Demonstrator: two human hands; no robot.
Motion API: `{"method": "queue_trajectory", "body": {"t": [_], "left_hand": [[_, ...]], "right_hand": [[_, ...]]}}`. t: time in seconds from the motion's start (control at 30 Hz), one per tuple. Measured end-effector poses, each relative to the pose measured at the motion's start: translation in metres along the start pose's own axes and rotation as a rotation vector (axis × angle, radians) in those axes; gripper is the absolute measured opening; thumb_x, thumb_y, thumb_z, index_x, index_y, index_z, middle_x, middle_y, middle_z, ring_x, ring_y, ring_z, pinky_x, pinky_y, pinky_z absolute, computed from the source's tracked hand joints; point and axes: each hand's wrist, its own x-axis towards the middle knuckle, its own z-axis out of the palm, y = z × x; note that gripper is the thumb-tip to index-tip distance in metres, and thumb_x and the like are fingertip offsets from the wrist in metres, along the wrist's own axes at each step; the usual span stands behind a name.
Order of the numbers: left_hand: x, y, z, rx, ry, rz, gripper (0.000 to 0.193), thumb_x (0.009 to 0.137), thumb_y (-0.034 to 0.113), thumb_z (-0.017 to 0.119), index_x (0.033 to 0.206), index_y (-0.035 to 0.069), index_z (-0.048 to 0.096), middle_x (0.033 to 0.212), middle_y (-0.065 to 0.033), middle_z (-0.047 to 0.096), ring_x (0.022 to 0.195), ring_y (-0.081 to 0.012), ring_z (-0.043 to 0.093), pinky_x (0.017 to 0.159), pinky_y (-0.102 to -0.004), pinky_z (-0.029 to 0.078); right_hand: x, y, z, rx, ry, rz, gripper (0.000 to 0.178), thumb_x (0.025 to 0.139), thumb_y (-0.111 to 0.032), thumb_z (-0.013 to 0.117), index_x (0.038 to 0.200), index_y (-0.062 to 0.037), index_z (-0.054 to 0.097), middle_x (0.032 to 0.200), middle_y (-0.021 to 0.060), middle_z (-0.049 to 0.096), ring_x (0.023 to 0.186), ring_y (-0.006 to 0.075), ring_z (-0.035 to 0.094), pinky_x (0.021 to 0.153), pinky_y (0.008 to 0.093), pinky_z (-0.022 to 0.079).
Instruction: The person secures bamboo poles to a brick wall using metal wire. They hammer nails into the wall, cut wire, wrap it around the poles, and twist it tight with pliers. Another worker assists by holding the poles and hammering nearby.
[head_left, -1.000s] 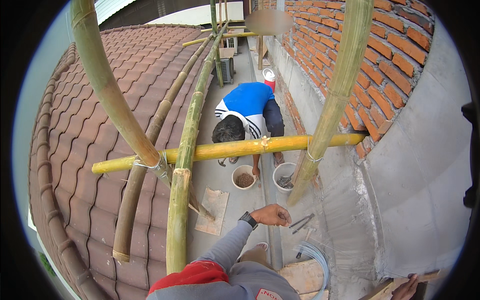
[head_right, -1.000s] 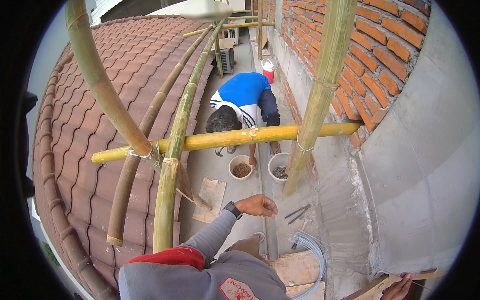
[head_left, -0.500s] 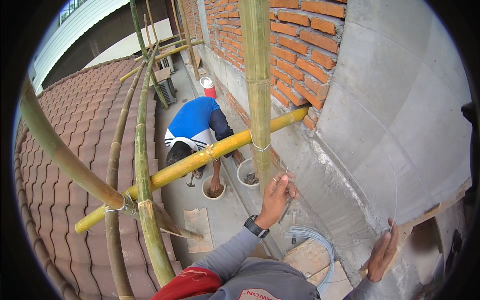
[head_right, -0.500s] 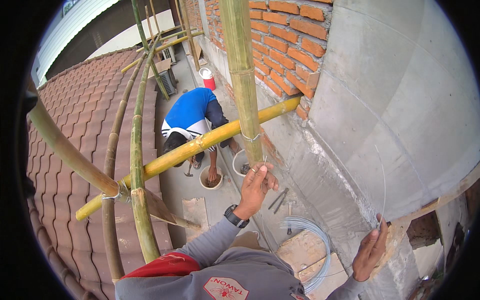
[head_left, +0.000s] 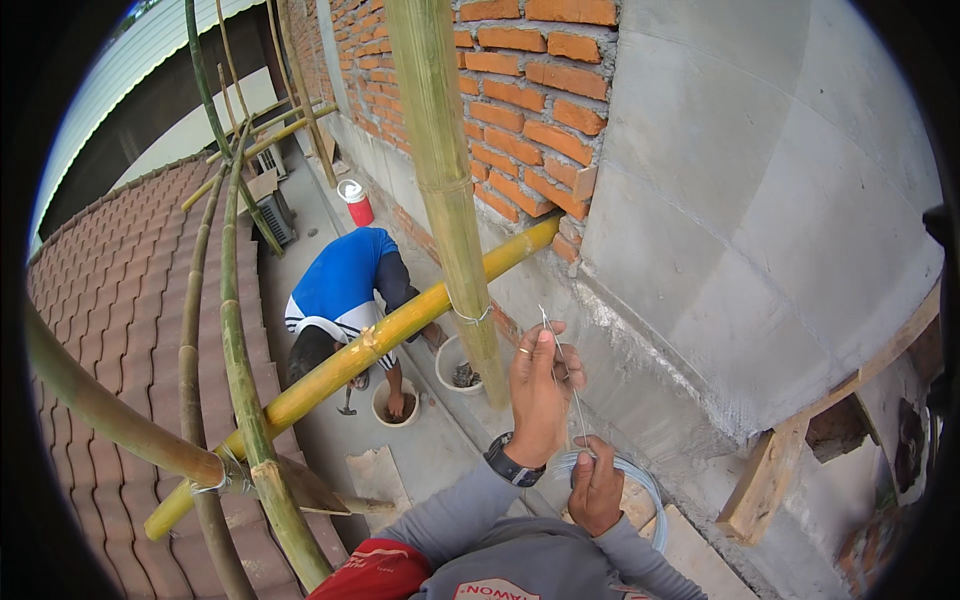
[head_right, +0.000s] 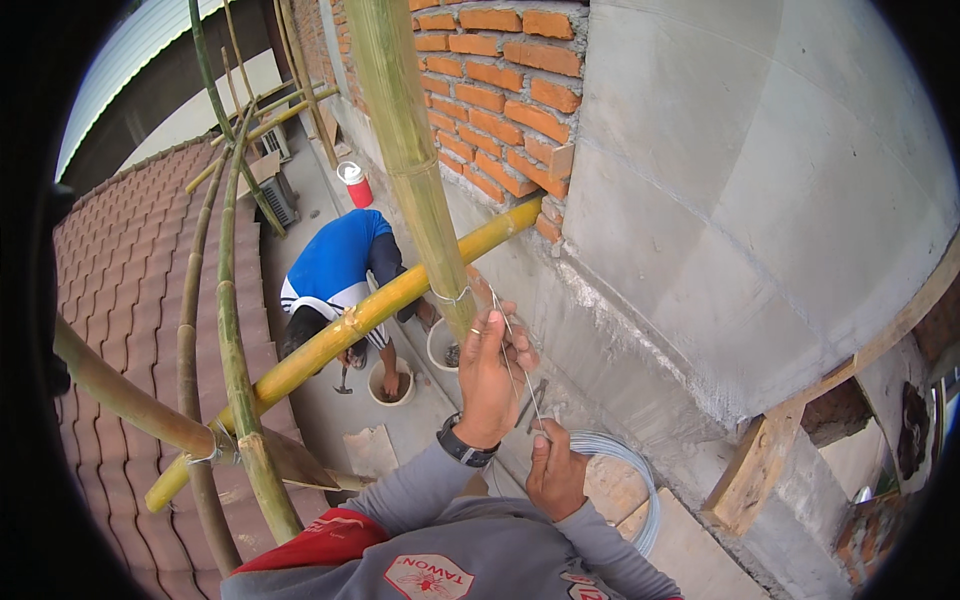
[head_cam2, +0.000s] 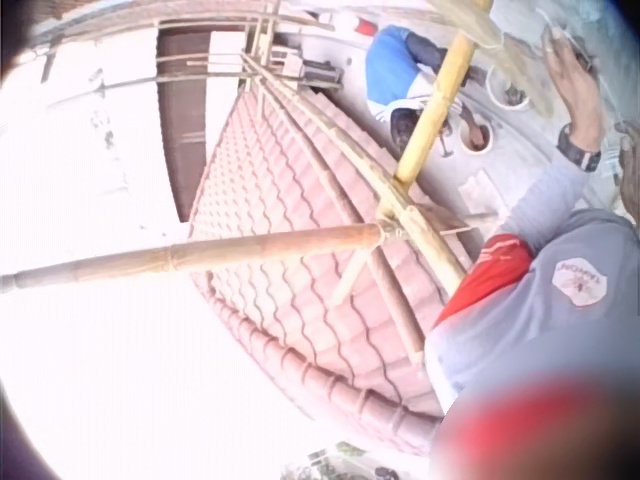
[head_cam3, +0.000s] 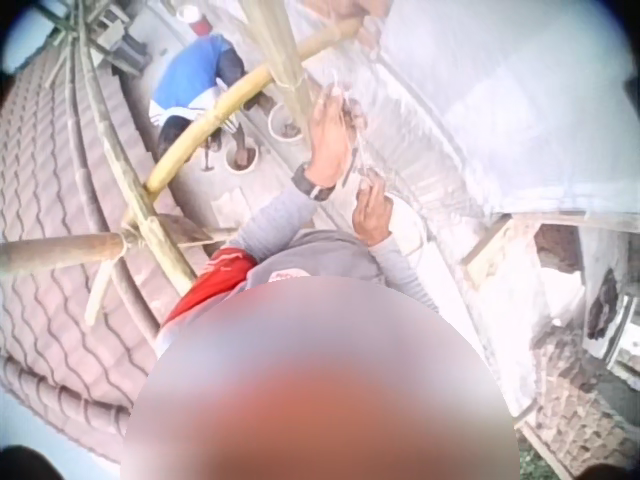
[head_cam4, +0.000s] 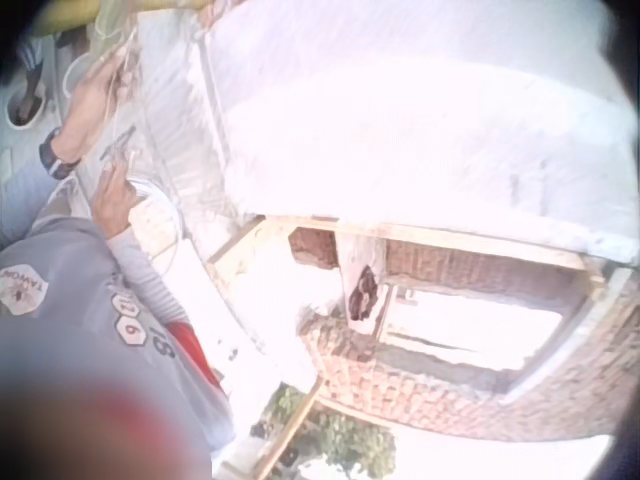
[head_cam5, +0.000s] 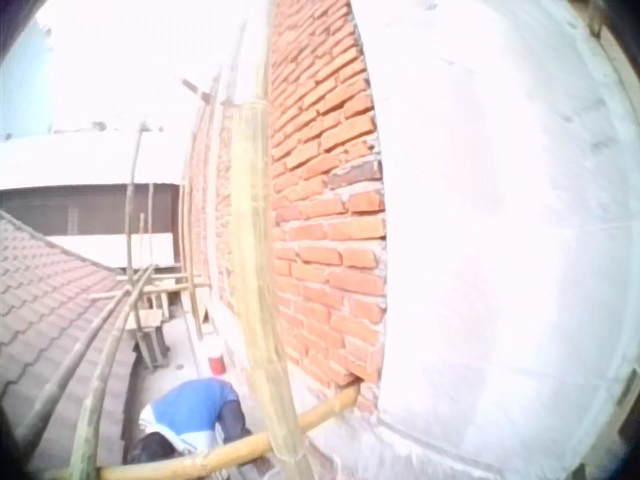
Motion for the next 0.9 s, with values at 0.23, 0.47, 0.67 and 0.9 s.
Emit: {"method": "queue_trajectory", "body": {"t": [0.23, 0.47, 0.67, 0.9], "left_hand": [[0.014, 0.040, -0.004, -0.038, -0.054, -0.020, 0.030, 0.108, 0.033, 0.047, 0.122, 0.007, 0.053, 0.069, 0.0048, 0.042, 0.055, -0.0035, 0.037, 0.048, -0.0199, 0.032], [0.026, 0.049, -0.012, -0.260, -0.197, -0.180, 0.024, 0.106, 0.031, 0.048, 0.110, 0.009, 0.055, 0.066, 0.0058, 0.038, 0.055, -0.0041, 0.034, 0.048, -0.0203, 0.029], [0.037, 0.042, -0.016, -0.439, -0.277, -0.372, 0.021, 0.105, 0.031, 0.050, 0.104, 0.010, 0.053, 0.067, 0.0063, 0.036, 0.055, -0.0044, 0.030, 0.047, -0.0201, 0.027], [0.072, 0.117, -0.017, -0.518, -0.426, 0.110, 0.020, 0.109, 0.027, 0.043, 0.109, 0.009, 0.053, 0.070, 0.0055, 0.032, 0.053, -0.0044, 0.023, 0.042, -0.0196, 0.020]], "right_hand": [[0.015, -0.009, 0.041, 0.094, -0.050, -0.038, 0.022, 0.100, -0.006, 0.053, 0.120, 0.0024, 0.051, 0.083, 0.0181, 0.065, 0.060, 0.0295, 0.064, 0.055, 0.0386, 0.048], [0.069, -0.022, 0.028, -0.085, 0.049, -0.116, 0.038, 0.104, -0.020, 0.049, 0.130, 0.0064, 0.047, 0.122, 0.0268, 0.055, 0.103, 0.0400, 0.058, 0.091, 0.0431, 0.047], [0.078, -0.026, 0.019, 0.170, -0.216, 0.112, 0.040, 0.106, -0.028, 0.046, 0.116, 0.0089, 0.058, 0.093, 0.0250, 0.064, 0.081, 0.0375, 0.064, 0.075, 0.0402, 0.050], [0.057, -0.027, 0.021, 0.239, -0.530, 0.377, 0.042, 0.103, -0.037, 0.055, 0.092, 0.0014, 0.066, 0.067, 0.0154, 0.062, 0.059, 0.0326, 0.062, 0.060, 0.0403, 0.048]]}}
